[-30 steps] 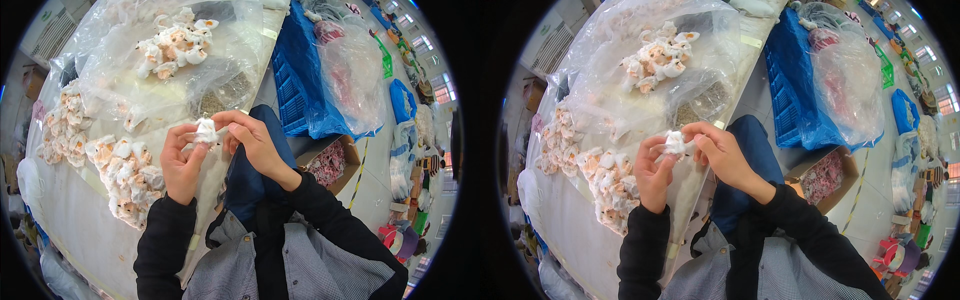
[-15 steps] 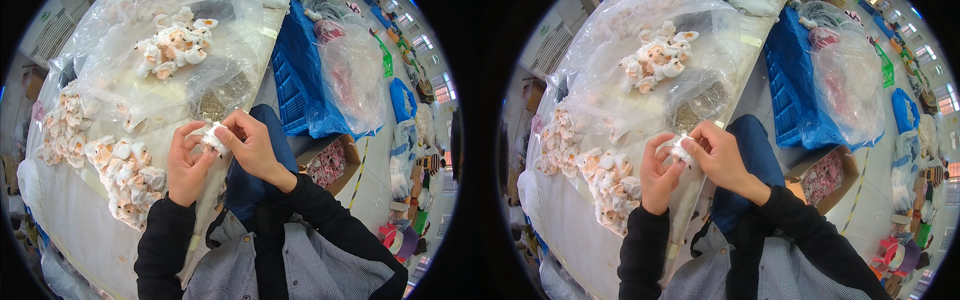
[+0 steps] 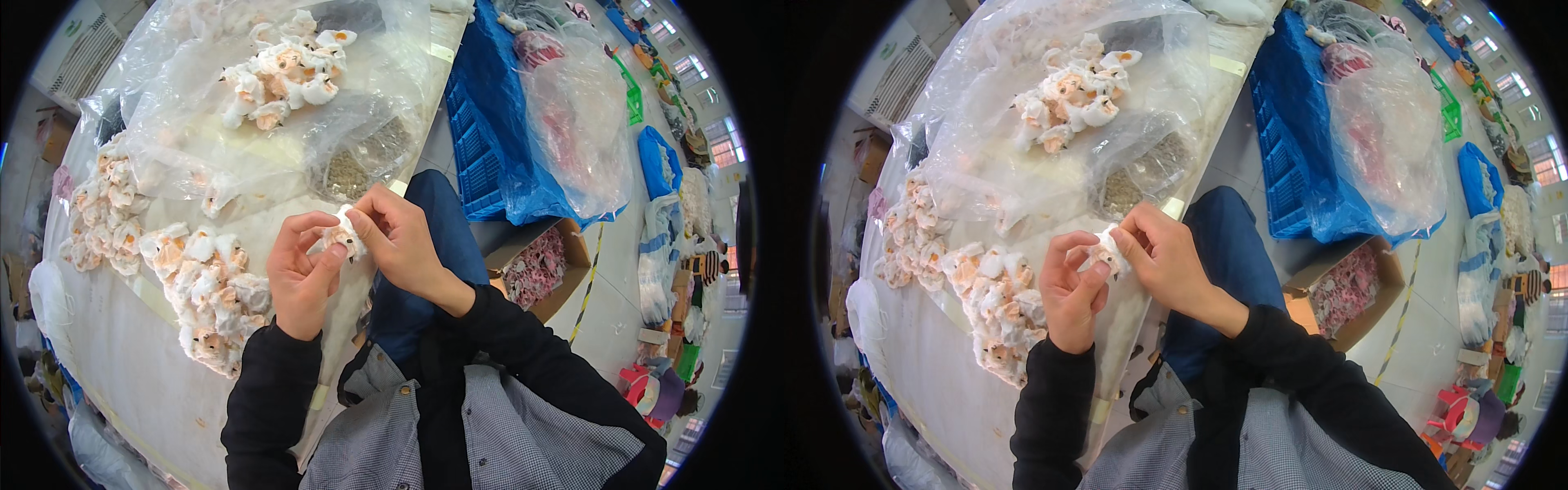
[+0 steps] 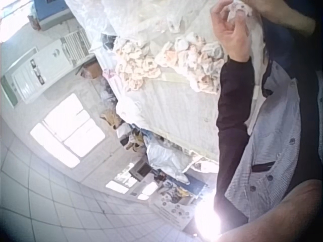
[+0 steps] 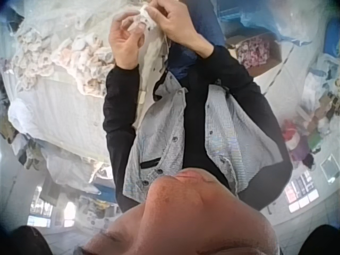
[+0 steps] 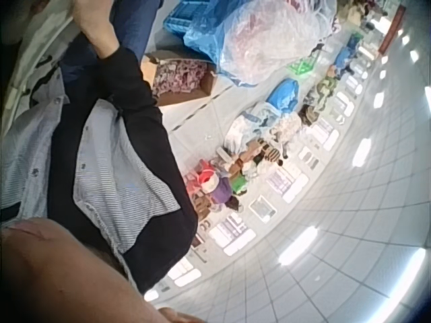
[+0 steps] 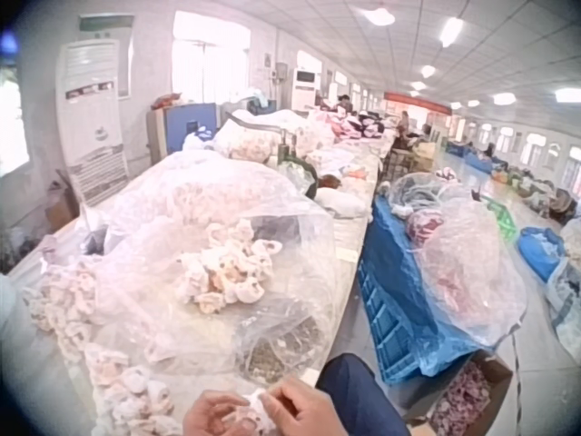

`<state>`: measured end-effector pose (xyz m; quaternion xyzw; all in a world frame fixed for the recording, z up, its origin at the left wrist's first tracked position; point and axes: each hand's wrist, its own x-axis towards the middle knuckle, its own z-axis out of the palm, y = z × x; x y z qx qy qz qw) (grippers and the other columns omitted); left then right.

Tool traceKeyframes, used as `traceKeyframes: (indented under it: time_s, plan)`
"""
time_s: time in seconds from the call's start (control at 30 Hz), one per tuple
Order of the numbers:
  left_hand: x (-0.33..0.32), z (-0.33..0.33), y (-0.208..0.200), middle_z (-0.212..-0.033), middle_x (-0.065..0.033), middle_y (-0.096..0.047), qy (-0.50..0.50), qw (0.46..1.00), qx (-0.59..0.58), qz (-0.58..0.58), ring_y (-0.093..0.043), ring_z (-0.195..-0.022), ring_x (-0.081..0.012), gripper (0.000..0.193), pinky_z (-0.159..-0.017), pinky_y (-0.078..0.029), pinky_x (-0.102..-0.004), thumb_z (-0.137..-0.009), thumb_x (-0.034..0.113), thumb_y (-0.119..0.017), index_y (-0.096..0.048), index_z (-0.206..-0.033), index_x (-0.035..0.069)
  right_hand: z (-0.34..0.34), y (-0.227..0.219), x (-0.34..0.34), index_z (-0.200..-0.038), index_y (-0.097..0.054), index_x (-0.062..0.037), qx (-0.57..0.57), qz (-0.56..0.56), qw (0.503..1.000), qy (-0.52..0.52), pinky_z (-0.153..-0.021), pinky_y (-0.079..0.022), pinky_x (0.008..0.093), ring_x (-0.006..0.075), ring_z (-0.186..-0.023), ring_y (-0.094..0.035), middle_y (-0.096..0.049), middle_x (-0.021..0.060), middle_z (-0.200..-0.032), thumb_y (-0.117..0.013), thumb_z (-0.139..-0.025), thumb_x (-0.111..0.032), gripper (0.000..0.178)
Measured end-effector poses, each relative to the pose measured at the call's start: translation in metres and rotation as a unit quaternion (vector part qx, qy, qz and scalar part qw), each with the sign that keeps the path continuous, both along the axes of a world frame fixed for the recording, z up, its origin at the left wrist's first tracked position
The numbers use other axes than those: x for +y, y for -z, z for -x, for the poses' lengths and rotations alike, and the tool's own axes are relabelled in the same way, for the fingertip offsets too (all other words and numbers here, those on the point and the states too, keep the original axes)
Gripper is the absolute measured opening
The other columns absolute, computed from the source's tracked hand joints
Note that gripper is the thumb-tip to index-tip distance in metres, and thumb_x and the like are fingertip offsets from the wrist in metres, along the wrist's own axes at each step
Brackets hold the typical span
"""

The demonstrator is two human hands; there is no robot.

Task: The person assembles small white stuffed animals by hand, inserting small components into each one and placing them on a table. The person handles the items one at a time, repeatedly picking up a stuffed animal, inserting a small part, and setting it down.

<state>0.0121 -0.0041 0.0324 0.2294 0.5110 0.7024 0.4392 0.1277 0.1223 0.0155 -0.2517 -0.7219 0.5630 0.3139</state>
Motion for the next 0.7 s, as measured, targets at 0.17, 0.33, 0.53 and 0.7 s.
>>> traceKeyframes:
  time_s: [0.17, 0.33, 0.53, 0.7]
  plan:
    - [-0.003, 0.002, 0.009, -0.105, -0.0027, -0.066, 0.007, 1.000, 0.028, -0.006, -0.040, -0.054, -0.0002, 0.015, -0.047, -0.028, -0.0195, -0.098, 0.000, -0.066, -0.066, -0.112, 0.004, 0.002, 0.004, -0.001, -0.092, -0.062, 0.0001, 0.005, 0.002, 1.000, -0.005, -0.061, -0.043, 0.0275, 0.0096, -0.067, -0.051, -0.058, 0.0040, -0.081, -0.068, -0.103, -0.017, 0.022]
    - [0.000, -0.002, 0.000, -0.089, 0.0033, -0.065, -0.004, 0.999, 0.024, 0.047, -0.041, -0.056, 0.0019, 0.014, -0.049, -0.027, -0.0189, -0.100, 0.000, -0.064, -0.070, -0.113, 0.002, 0.001, 0.014, 0.002, -0.096, -0.066, -0.0015, -0.027, -0.015, 1.000, -0.008, -0.060, -0.041, 0.0236, 0.0038, -0.069, -0.050, -0.060, -0.0008, -0.082, -0.070, -0.103, -0.016, 0.017]
    - [0.000, 0.000, 0.001, -0.086, 0.0046, -0.064, -0.030, 0.996, 0.047, 0.073, -0.041, -0.057, 0.0040, 0.018, -0.050, -0.026, -0.0180, -0.100, -0.001, -0.063, -0.069, -0.117, 0.001, -0.002, -0.005, 0.001, -0.101, -0.069, -0.0022, -0.038, -0.051, 0.997, 0.032, -0.060, -0.045, 0.0237, 0.0064, -0.068, -0.057, -0.066, 0.0016, -0.088, -0.074, -0.096, -0.012, 0.012]
    - [0.004, -0.002, 0.001, -0.107, -0.0041, -0.067, -0.045, 0.996, 0.062, 0.045, -0.045, -0.060, 0.0030, 0.026, -0.051, -0.031, -0.0173, -0.099, -0.005, -0.062, -0.061, -0.125, 0.001, -0.008, -0.008, -0.004, -0.116, -0.071, -0.0029, -0.006, -0.050, 0.999, 0.008, -0.063, -0.047, 0.0227, 0.0063, -0.071, -0.060, -0.069, 0.0032, -0.096, -0.072, -0.097, -0.012, 0.021]
